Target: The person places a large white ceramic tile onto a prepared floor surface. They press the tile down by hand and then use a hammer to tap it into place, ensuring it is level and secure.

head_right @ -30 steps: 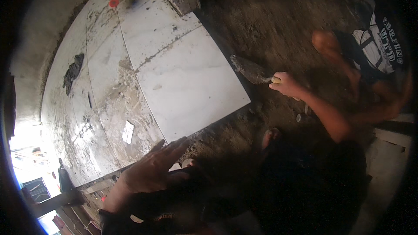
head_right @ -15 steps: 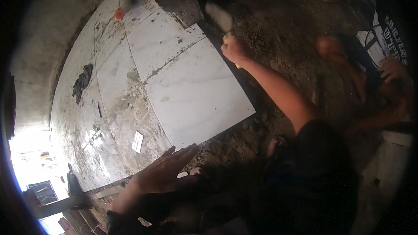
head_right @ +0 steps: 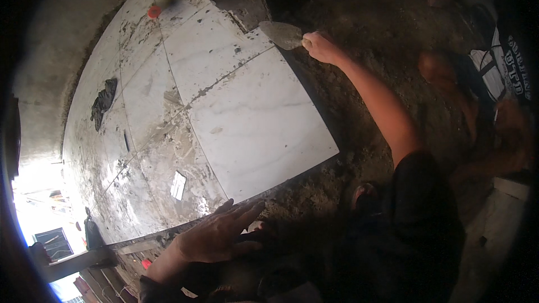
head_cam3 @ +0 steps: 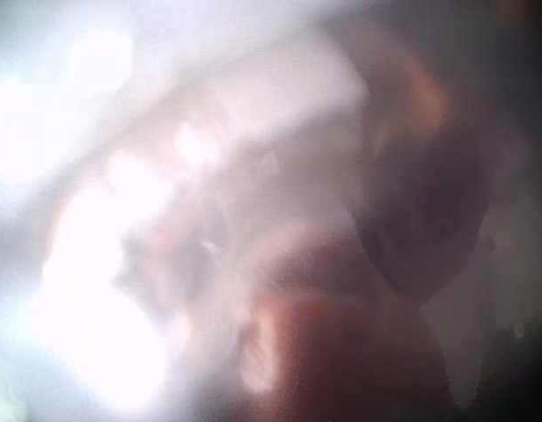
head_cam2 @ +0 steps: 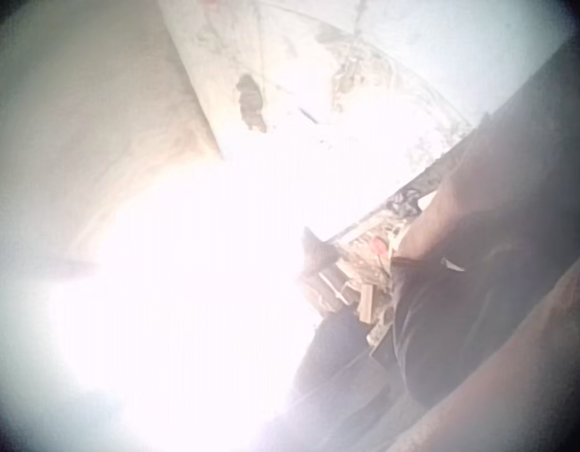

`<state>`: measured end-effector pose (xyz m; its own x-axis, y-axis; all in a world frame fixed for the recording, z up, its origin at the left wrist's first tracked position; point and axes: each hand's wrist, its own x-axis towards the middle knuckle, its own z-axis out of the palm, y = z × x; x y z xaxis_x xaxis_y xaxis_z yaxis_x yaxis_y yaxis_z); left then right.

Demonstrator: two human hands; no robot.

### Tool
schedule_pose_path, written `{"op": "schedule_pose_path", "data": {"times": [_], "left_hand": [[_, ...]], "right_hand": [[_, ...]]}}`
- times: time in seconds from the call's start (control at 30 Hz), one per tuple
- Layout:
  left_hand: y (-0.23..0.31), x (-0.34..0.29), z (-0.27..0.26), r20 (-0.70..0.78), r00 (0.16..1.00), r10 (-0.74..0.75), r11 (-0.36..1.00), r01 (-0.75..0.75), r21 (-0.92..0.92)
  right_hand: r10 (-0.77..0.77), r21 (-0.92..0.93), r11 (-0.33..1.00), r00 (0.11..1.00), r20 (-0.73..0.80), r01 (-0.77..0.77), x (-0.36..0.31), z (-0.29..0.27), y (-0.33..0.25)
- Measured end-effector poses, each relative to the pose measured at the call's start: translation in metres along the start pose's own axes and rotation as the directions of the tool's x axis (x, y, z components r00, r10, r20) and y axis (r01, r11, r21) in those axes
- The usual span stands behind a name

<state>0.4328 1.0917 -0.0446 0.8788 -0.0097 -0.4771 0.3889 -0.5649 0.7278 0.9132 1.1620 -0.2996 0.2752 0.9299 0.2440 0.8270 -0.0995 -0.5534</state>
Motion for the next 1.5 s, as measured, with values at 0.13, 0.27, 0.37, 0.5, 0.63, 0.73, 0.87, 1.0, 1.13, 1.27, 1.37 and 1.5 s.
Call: {"op": "schedule_pose_path", "data": {"times": [0.13, 0.27, 0.37, 0.5, 0.63, 0.73, 0.87, 1.0, 1.13, 1.27, 1.37, 1.5], "left_hand": [[-0.006, 0.003, -0.004, -0.02, 0.999, -0.027, 0.999, 0.027, -0.028], [-0.011, 0.0, -0.007, 0.037, 0.998, -0.051, 0.999, 0.051, 0.012], [-0.015, 0.007, -0.009, 0.09, 0.995, -0.044, 0.997, 0.049, -0.065], [-0.018, 0.006, -0.007, 0.043, 0.999, 0.006, 1.0, -0.005, -0.017], [-0.021, 0.008, -0.008, 0.025, 1.0, 0.008, 1.0, -0.007, -0.022], [-0.022, 0.003, -0.002, 0.017, 1.0, 0.014, 1.0, -0.015, 0.021], [-0.016, -0.002, 0.002, -0.034, 0.998, 0.05, 0.998, -0.049, 0.05], [-0.009, -0.008, 0.006, -0.07, 0.995, 0.069, 0.996, -0.066, 0.052], [-0.008, -0.014, 0.008, -0.079, 0.994, 0.08, 0.996, -0.077, 0.034], [-0.011, -0.02, 0.009, -0.121, 0.989, 0.086, 0.996, -0.086, 0.009], [-0.016, -0.025, 0.011, -0.102, 0.989, 0.105, 0.994, -0.104, 0.015], [-0.015, -0.027, 0.012, -0.079, 0.992, 0.1, 0.995, -0.1, 0.008]], "right_hand": [[0.3, 0.062, 0.942, 0.913, 0.278, -0.329, 0.016, 0.002, -0.005], [0.447, 0.418, 0.71, 0.821, 0.355, -0.567, 0.006, -0.023, -0.014], [0.43, 0.285, 0.732, 0.744, 0.512, -0.619, 0.017, -0.037, -0.013], [0.402, 0.266, 0.702, 0.676, 0.617, -0.66, 0.027, -0.036, -0.027], [0.455, 0.106, 0.746, 0.619, 0.641, -0.658, 0.018, -0.037, -0.024], [0.417, -0.004, 0.835, 0.629, 0.656, -0.55, -0.004, -0.042, -0.013], [0.375, 0.054, 0.86, 0.699, 0.609, -0.508, -0.028, -0.047, -0.005], [0.48, 0.147, 0.728, 0.651, 0.588, -0.67, -0.018, -0.063, -0.044], [0.455, 0.156, 0.743, 0.662, 0.596, -0.651, 0.002, -0.054, -0.046], [0.449, -0.304, 0.892, 0.744, 0.495, -0.335, 0.01, -0.03, -0.038], [0.269, -0.446, 0.894, 0.844, 0.463, -0.04, -0.008, -0.031, -0.001], [0.25, -0.364, 0.924, 0.907, 0.339, -0.119, 0.003, -0.044, -0.015]]}}
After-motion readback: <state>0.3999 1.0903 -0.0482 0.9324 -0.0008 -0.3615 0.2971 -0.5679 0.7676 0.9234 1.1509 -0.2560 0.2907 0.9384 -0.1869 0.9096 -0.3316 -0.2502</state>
